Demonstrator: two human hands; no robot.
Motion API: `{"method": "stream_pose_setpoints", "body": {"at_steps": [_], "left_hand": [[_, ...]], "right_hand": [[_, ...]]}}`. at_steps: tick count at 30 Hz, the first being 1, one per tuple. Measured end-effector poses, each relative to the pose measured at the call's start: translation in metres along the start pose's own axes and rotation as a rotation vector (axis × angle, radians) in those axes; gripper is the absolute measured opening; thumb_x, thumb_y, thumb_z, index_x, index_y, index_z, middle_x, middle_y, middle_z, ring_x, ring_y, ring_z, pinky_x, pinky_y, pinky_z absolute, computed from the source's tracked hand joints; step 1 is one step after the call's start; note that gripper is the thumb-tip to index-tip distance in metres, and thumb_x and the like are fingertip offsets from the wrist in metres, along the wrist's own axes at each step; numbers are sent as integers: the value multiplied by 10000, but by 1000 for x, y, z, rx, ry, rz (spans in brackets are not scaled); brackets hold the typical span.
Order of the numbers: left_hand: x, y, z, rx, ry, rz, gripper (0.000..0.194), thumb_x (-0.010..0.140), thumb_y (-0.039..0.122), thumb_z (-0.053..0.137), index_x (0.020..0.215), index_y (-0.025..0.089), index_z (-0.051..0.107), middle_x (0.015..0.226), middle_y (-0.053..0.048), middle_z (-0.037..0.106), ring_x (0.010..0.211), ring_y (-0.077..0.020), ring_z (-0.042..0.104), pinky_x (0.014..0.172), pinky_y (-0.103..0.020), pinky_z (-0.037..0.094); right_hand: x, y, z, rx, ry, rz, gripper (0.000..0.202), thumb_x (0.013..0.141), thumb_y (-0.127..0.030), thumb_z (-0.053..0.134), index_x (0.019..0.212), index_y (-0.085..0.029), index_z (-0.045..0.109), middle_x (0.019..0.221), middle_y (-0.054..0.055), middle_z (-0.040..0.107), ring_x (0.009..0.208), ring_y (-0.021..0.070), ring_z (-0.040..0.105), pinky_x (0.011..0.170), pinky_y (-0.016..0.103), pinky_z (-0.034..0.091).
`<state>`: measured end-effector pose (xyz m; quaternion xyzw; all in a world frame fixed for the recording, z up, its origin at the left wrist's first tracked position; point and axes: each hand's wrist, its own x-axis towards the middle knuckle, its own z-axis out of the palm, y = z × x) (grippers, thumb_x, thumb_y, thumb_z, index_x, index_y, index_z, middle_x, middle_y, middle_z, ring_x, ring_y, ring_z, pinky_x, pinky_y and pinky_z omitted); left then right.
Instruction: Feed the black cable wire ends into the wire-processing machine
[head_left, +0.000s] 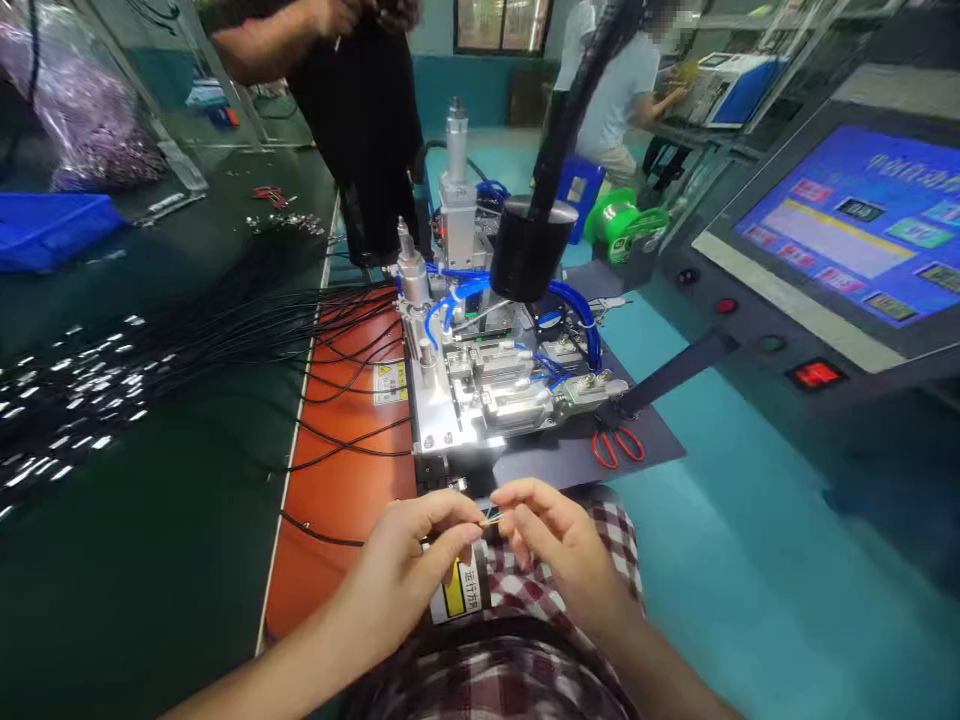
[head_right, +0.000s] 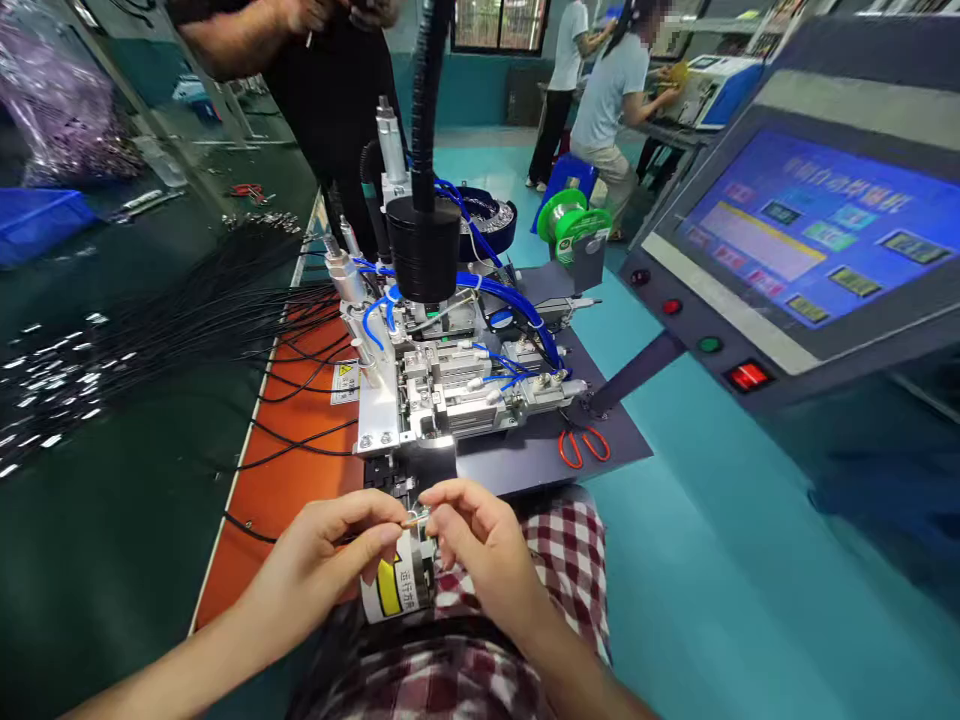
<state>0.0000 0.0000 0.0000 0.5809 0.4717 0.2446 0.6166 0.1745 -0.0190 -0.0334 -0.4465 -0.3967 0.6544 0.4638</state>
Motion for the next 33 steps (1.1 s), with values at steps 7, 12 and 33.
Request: {"method": "stream_pose_setpoints", "body": {"at_steps": [7, 12, 33], "left_hand": [[-7, -10, -1, -102, 23, -39, 184, 886, 322, 496, 893, 198, 631, 663, 21, 561, 489, -60, 405, 414, -164, 274], [-7, -14, -2, -123, -2, -38, 200, 882, 320, 504, 843, 176, 638, 651, 10, 559, 511, -71, 426, 453, -176, 317], [-1, -6, -1, -208, 23, -134, 189, 889, 311, 487, 795, 154, 532, 628, 25, 586, 414, -28, 400, 398, -145, 275]], "right_hand": [[14, 3, -1, -5, -71, -31, 122, 841, -287, 594, 885, -192, 656, 674, -27, 547, 513, 68, 425, 512, 203, 362], [24, 10, 5, 96, -177, -46, 87, 803, -263, 648, 767, -186, 666, 687, -21, 532, 523, 76, 403, 482, 211, 313], [18, 16, 16, 294, -24, 135, 256, 768, -371, 684, 714, -156, 554, 586, -46, 491, 461, 60, 347, 459, 210, 235]]}}
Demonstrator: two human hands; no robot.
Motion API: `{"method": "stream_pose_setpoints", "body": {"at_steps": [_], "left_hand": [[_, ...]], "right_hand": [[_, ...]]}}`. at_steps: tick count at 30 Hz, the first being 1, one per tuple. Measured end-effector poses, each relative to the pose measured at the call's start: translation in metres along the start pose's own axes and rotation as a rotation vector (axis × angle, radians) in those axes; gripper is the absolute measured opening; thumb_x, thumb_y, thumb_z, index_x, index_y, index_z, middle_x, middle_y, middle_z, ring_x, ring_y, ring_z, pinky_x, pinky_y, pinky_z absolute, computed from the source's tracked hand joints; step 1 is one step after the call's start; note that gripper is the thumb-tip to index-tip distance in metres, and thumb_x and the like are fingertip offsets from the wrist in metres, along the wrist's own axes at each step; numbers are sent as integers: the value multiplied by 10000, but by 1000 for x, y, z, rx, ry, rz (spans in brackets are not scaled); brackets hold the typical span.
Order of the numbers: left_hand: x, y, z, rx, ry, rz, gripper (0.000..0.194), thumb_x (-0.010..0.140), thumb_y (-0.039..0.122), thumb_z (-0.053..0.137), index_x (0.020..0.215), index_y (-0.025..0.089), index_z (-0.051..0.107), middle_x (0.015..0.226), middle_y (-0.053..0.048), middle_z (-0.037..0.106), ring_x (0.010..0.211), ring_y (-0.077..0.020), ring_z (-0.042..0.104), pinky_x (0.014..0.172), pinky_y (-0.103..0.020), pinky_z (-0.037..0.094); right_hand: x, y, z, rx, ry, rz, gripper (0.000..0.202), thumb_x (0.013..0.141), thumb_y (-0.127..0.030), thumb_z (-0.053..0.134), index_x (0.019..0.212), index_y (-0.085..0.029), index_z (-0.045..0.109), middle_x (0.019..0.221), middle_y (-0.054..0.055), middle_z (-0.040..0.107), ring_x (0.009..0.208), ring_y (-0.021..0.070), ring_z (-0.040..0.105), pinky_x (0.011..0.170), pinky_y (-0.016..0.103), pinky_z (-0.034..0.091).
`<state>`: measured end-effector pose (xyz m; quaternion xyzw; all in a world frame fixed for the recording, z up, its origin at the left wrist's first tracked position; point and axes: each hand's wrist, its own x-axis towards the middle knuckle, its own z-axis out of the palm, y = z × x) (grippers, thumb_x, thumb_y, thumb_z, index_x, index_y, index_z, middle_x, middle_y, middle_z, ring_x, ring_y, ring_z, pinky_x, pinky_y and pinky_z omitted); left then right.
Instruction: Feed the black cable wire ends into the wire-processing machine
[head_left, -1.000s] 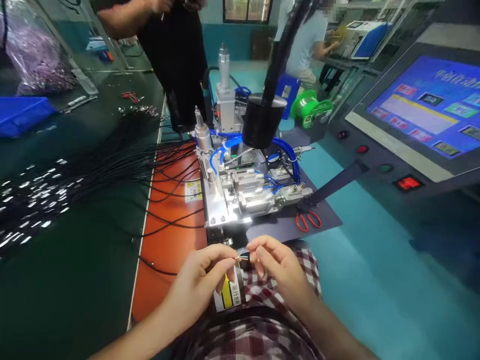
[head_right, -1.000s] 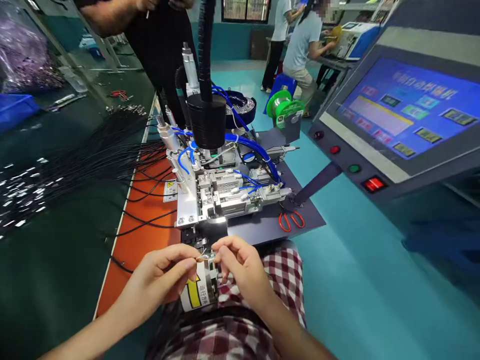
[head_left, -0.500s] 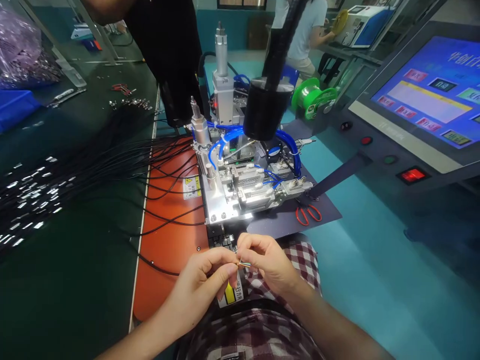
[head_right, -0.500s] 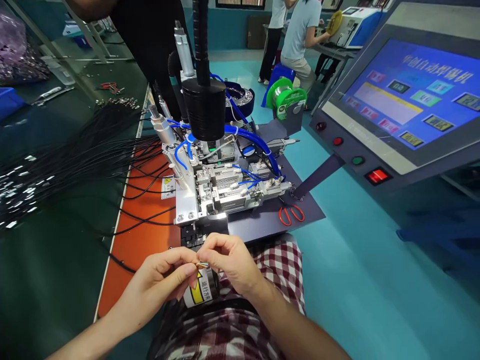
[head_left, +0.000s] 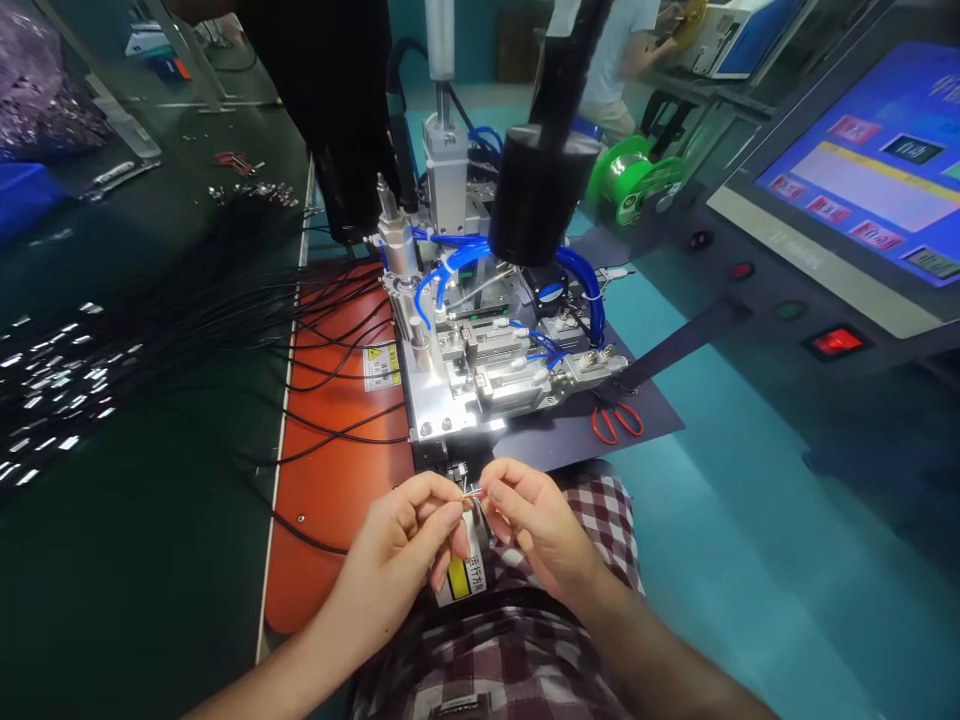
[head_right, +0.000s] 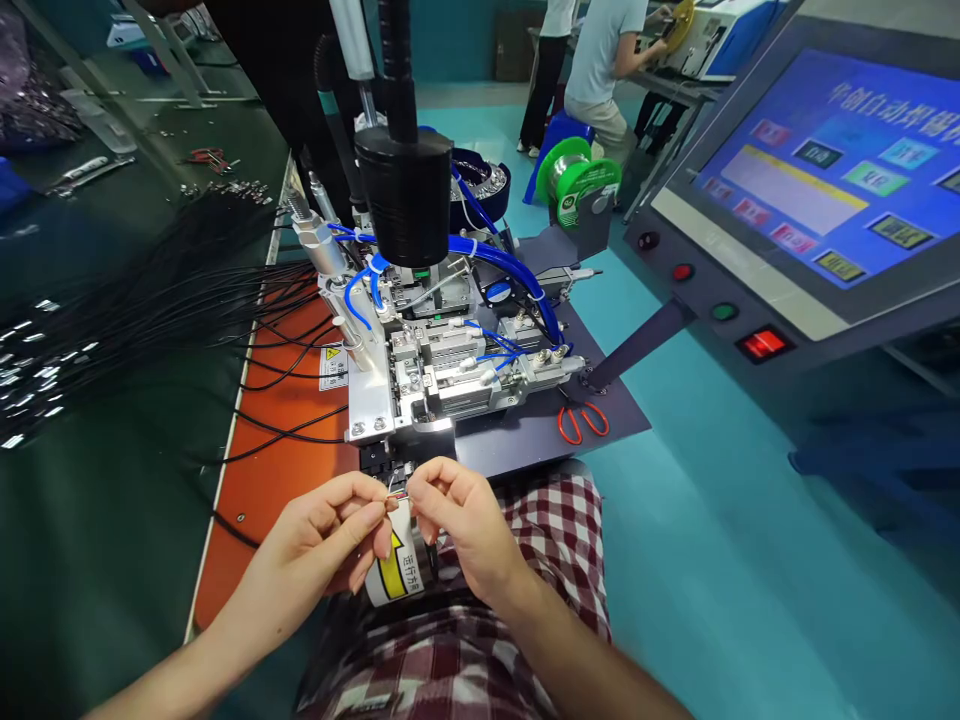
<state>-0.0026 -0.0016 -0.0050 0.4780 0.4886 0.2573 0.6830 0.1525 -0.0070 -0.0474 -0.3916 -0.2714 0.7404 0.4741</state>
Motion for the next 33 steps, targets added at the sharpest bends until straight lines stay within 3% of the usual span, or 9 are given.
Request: {"method": "stream_pose_setpoints", "body": {"at_steps": [9, 23, 33], "left_hand": [[1, -3, 0, -16, 25, -2, 184, 877, 329, 504, 807, 161, 531, 623, 28, 576, 417, -31, 400, 380, -139, 257], [1, -2, 0, -49, 1, -17, 179, 889, 308, 490, 801, 156, 528, 624, 19, 584, 417, -30, 406, 382, -136, 251], [1, -9, 2, -44, 100, -9, 181, 854, 365, 554, 878, 185, 544, 499, 62, 487, 448, -57, 402, 384, -136, 263]], "right_hand": [[1, 2, 2, 28, -5, 32, 236, 747, -334, 706, 714, -154, 556, 510, -75, 422, 452, 59, 315, 464, 210, 218], [2, 7, 0, -5, -9, 20, 246, 742, -357, 712, 728, -163, 560, 521, -72, 441, 443, 59, 323, 435, 202, 226], [-5, 11, 9, -254, 101, -135, 183, 790, -313, 646, 717, -172, 555, 541, -58, 476, 439, 73, 404, 447, 211, 328]]}}
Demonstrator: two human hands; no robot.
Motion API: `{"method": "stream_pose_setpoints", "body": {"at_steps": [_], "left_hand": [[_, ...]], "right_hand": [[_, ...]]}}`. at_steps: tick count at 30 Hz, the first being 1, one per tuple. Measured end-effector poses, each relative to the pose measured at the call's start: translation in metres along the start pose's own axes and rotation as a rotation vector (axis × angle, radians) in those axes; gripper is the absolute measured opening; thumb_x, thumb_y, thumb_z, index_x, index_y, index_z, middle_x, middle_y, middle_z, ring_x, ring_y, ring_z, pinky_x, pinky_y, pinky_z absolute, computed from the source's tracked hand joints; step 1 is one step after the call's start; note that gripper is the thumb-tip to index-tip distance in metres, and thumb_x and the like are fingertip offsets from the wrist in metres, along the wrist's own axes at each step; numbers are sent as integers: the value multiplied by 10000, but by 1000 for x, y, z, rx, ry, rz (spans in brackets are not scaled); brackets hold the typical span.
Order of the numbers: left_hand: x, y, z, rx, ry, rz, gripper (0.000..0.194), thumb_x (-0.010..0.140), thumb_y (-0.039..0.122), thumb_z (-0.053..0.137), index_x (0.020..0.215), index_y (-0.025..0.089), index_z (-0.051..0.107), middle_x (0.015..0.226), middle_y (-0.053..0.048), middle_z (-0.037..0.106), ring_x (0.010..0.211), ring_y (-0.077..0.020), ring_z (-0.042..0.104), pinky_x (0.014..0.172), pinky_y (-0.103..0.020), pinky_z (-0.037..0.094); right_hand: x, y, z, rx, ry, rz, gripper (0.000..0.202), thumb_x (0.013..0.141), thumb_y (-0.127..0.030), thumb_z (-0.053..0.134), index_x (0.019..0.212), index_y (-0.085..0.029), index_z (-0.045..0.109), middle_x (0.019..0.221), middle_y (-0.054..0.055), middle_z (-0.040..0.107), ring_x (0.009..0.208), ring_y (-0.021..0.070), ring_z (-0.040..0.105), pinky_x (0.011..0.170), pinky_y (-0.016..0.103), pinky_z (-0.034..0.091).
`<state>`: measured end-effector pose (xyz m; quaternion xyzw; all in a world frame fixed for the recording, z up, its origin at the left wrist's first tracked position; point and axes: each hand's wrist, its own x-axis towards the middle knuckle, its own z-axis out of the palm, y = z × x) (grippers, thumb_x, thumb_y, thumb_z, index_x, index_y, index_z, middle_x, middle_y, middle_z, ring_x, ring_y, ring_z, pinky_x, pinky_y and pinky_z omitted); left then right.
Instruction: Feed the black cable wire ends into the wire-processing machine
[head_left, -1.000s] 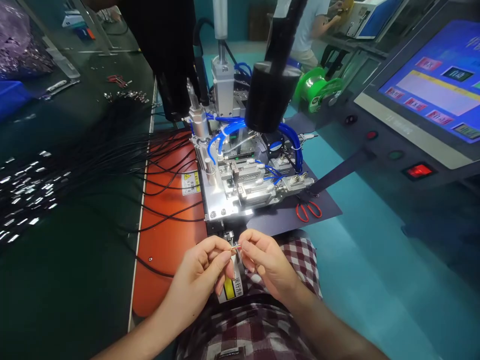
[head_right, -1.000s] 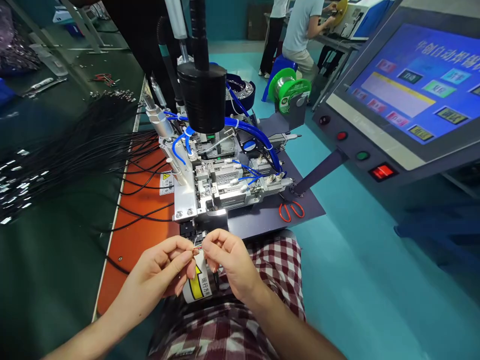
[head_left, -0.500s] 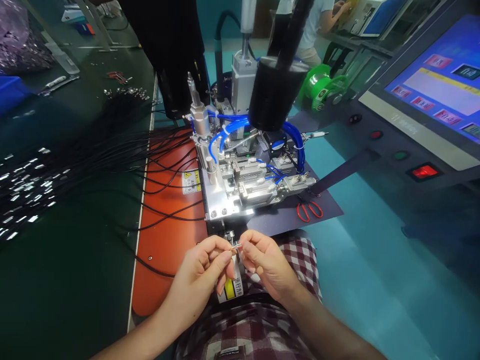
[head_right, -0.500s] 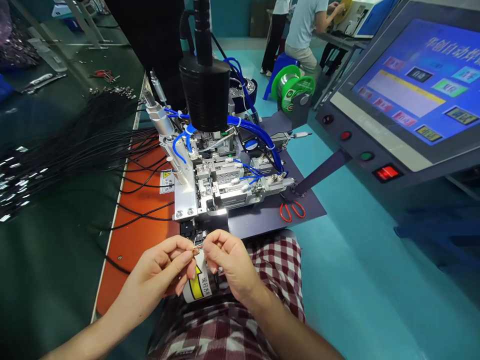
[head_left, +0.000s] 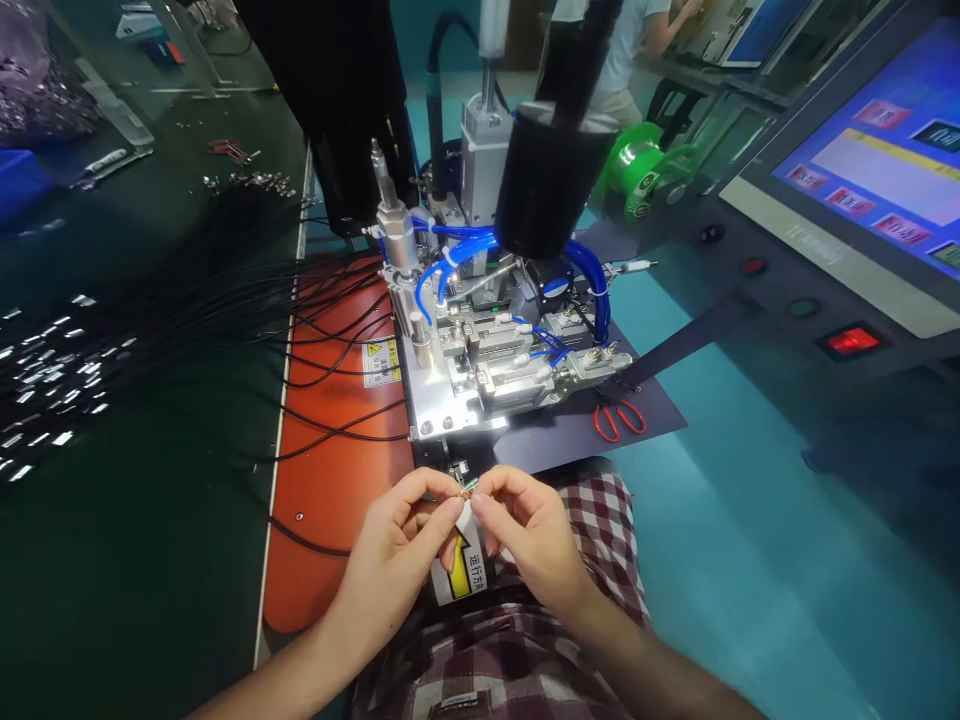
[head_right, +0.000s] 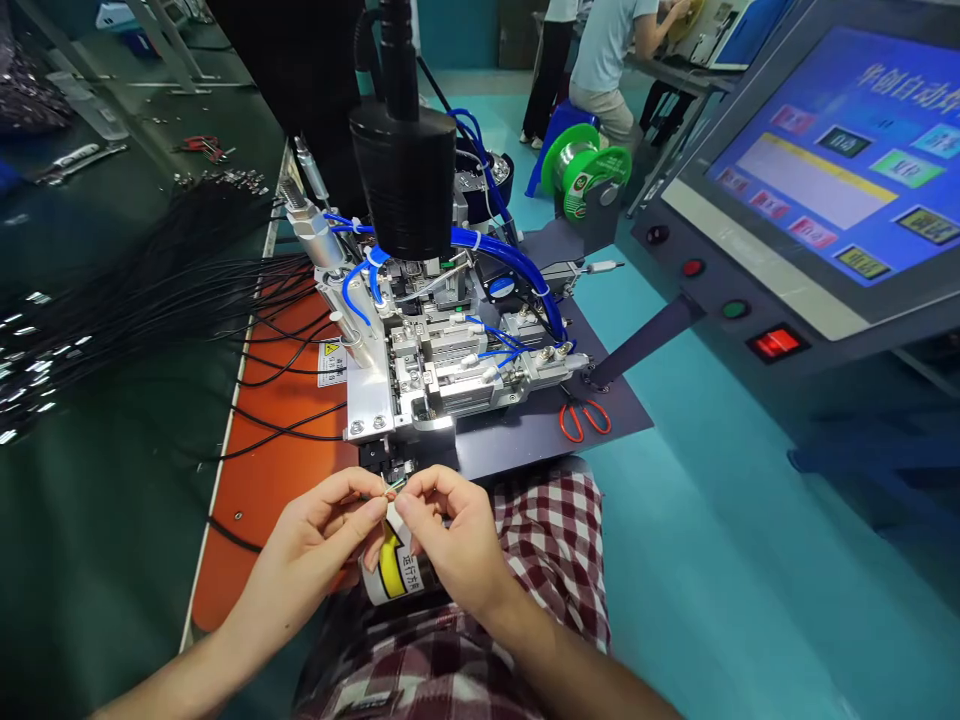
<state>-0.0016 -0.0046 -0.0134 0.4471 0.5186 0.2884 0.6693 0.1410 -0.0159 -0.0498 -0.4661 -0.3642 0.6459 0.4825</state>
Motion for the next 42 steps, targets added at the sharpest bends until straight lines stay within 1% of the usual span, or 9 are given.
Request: {"method": "stream_pose_setpoints", "body": {"at_steps": [5, 9, 14, 19, 21, 24, 28, 32, 42], "left_hand": [[0, 1, -2, -53, -9, -36, 199, 830, 363, 591, 944, 205, 555, 581, 39, 540, 483, -66, 419, 386, -140, 246], [0, 1, 1, -201, -7, -80, 178, 846, 371, 570, 849, 197, 535, 480, 63, 476, 427, -56, 357, 408, -152, 242], [-1, 3, 9, -372, 50, -70, 198, 828, 318, 602, 740, 170, 505, 445, 77, 420, 459, -51, 319, 511, -160, 316], [2, 2, 6, -380, -15, -130, 181, 797, 317, 640, 820, 167, 542, 465, 74, 435, 459, -53, 340, 472, -157, 281], [2, 1, 3, -380, -46, -152, 176, 810, 321, 625, 829, 167, 541, 446, 75, 436, 436, -49, 327, 458, -158, 264], [1, 1, -2, -385, -87, -154, 148, 847, 311, 579, 846, 169, 538, 427, 75, 437, 420, -44, 313, 465, -163, 262], [0, 1, -4, -401, -111, -139, 130, 839, 279, 592, 890, 175, 532, 488, 79, 436, 405, -29, 304, 445, -175, 209], [2, 1, -4, -428, -132, -124, 101, 844, 244, 587, 891, 179, 526, 567, 75, 438, 403, -12, 311, 444, -180, 194], [2, -1, -4, -411, -160, -122, 55, 865, 212, 555, 890, 179, 519, 573, 75, 428, 404, -6, 335, 447, -170, 204]], "right_hand": [[-2, -4, -2, -89, -40, 3, 179, 814, -309, 612, 724, -176, 534, 537, -63, 444, 453, 79, 386, 455, 218, 320], [-6, -4, 2, -191, -13, -51, 157, 822, -269, 593, 710, -178, 531, 588, -47, 458, 501, 89, 395, 500, 231, 347], [-12, 3, 13, -294, 48, -101, 176, 850, -244, 550, 688, -179, 534, 649, 12, 571, 598, 134, 485, 579, 267, 400], [-11, 4, 11, -293, 87, -93, 169, 840, -245, 569, 687, -175, 553, 664, 12, 569, 611, 135, 496, 594, 268, 403], [-8, 0, 6, -244, 44, -64, 149, 828, -262, 590, 711, -173, 571, 654, -4, 547, 584, 120, 474, 567, 251, 390], [-3, -5, -3, -53, -14, 36, 168, 815, -327, 610, 759, -175, 568, 577, -41, 493, 498, 94, 420, 494, 224, 344], [4, -8, -7, 132, -54, 113, 216, 795, -371, 635, 755, -174, 555, 542, -54, 464, 471, 83, 387, 471, 214, 297], [6, -8, -6, 186, -91, 145, 235, 778, -377, 655, 740, -170, 552, 566, -48, 470, 478, 78, 368, 469, 214, 276], [7, -11, -6, 215, -121, 163, 243, 778, -369, 664, 721, -162, 550, 560, -54, 462, 475, 71, 341, 483, 223, 246]]}}
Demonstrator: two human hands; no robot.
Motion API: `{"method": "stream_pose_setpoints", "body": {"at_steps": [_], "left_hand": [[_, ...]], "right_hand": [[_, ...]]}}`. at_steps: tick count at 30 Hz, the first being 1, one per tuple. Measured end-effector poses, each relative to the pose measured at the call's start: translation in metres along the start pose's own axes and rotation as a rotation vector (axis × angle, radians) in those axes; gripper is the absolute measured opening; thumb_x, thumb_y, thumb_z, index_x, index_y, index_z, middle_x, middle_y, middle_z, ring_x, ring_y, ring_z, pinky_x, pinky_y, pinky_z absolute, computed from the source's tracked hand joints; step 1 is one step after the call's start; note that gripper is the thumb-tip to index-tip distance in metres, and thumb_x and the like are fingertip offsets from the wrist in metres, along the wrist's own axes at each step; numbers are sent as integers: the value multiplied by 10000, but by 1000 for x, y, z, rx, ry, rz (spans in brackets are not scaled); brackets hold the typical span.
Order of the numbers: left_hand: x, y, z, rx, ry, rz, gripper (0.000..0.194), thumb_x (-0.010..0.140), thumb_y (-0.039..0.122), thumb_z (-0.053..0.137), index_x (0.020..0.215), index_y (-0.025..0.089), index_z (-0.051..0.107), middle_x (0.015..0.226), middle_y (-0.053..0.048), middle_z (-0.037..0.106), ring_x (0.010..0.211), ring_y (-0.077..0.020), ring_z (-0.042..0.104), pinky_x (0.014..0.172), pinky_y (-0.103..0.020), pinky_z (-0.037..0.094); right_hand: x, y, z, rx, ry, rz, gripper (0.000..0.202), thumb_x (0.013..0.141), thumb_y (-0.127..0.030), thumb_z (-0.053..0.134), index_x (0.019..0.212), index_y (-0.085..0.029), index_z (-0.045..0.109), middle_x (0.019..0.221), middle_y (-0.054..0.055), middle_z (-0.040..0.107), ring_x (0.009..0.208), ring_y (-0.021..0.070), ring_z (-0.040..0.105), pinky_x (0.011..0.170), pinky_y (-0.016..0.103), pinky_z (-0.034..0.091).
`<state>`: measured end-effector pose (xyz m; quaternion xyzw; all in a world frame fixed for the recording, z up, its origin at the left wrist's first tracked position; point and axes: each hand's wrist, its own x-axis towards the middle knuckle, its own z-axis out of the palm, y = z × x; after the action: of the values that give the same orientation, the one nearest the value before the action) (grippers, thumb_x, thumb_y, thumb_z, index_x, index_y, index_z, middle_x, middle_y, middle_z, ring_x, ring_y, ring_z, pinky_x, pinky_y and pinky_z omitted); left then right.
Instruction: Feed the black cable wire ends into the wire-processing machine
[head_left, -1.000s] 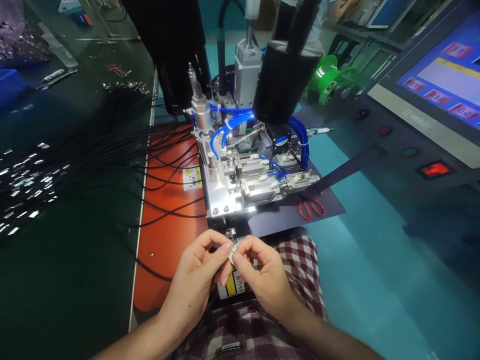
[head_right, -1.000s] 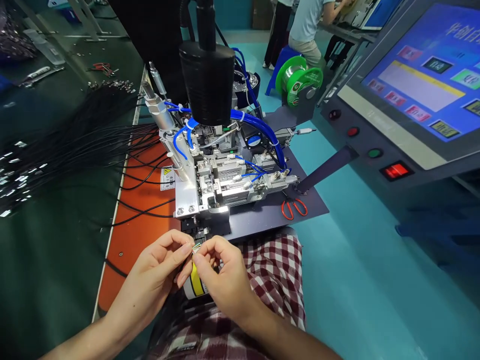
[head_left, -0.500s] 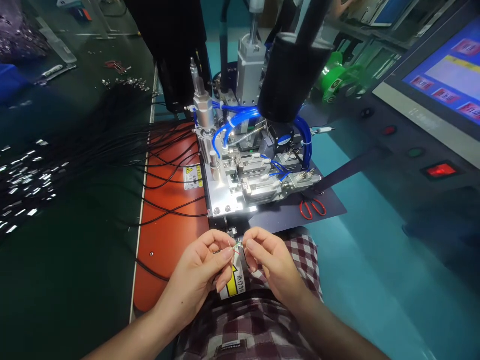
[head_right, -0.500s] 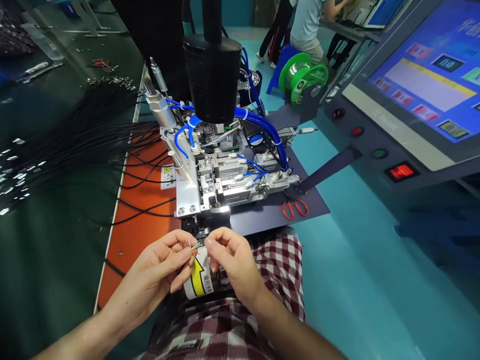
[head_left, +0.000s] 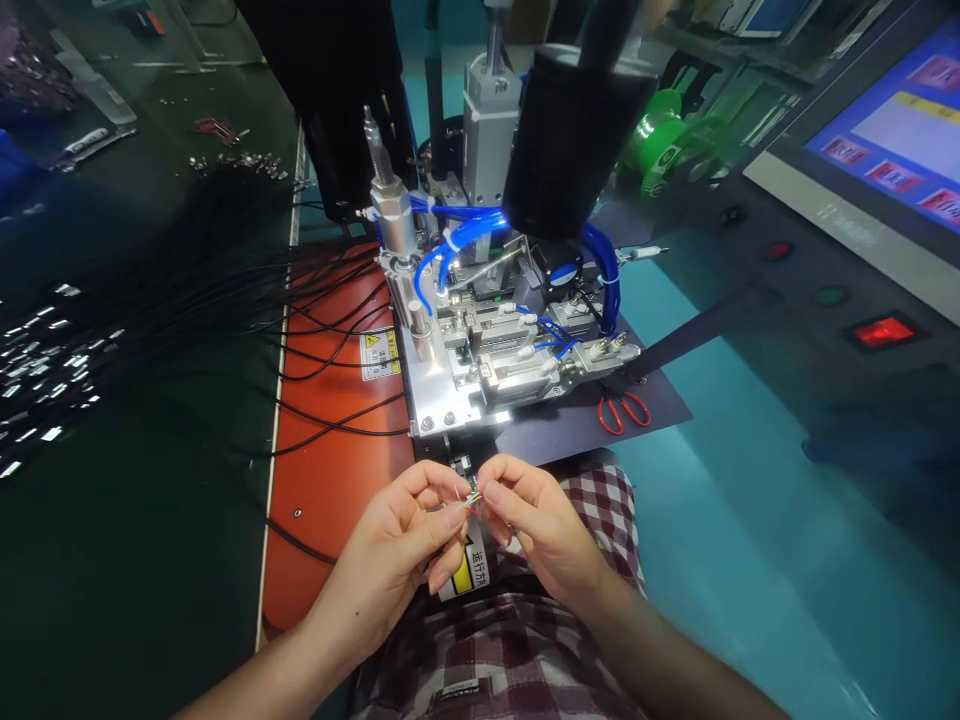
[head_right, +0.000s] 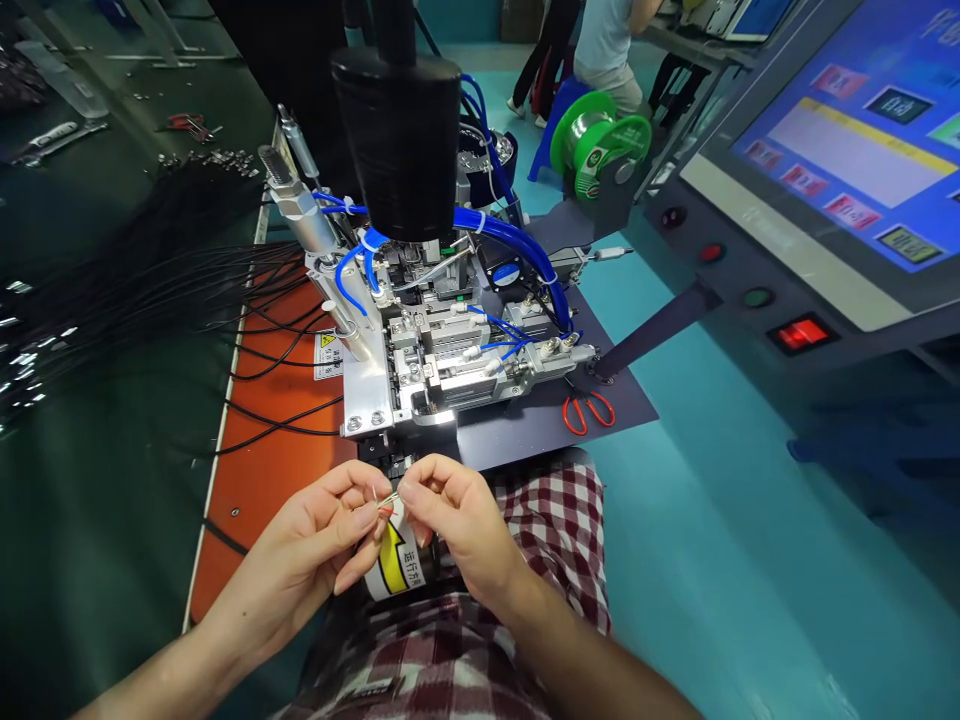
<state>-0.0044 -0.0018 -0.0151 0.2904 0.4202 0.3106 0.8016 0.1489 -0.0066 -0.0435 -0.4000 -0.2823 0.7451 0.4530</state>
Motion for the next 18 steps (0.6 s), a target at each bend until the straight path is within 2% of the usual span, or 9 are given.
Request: {"method": "stream_pose_setpoints", "body": {"at_steps": [4, 12, 18], "left_hand": [[1, 0, 0, 0, -9, 2, 58, 865, 212, 554, 886, 175, 515, 575, 73, 436, 408, -5, 337, 454, -165, 209], [1, 1, 1, 25, -33, 25, 89, 856, 229, 573, 876, 177, 504, 566, 79, 441, 398, 0, 358, 444, -148, 221], [-1, 1, -1, 95, -95, -48, 151, 827, 255, 616, 859, 175, 492, 560, 83, 469, 367, -7, 406, 412, -144, 212]], "right_hand": [[-1, 1, 0, -27, 3, -5, 249, 771, -370, 670, 697, -160, 561, 535, -57, 445, 472, 73, 334, 483, 224, 248], [-4, 2, -1, -151, -39, -30, 263, 838, -373, 590, 693, -162, 530, 522, -58, 430, 481, 77, 339, 485, 214, 277], [-1, -6, -10, -247, -176, -19, 238, 857, -354, 561, 724, -163, 513, 576, -53, 423, 492, 74, 345, 473, 208, 293]]}}
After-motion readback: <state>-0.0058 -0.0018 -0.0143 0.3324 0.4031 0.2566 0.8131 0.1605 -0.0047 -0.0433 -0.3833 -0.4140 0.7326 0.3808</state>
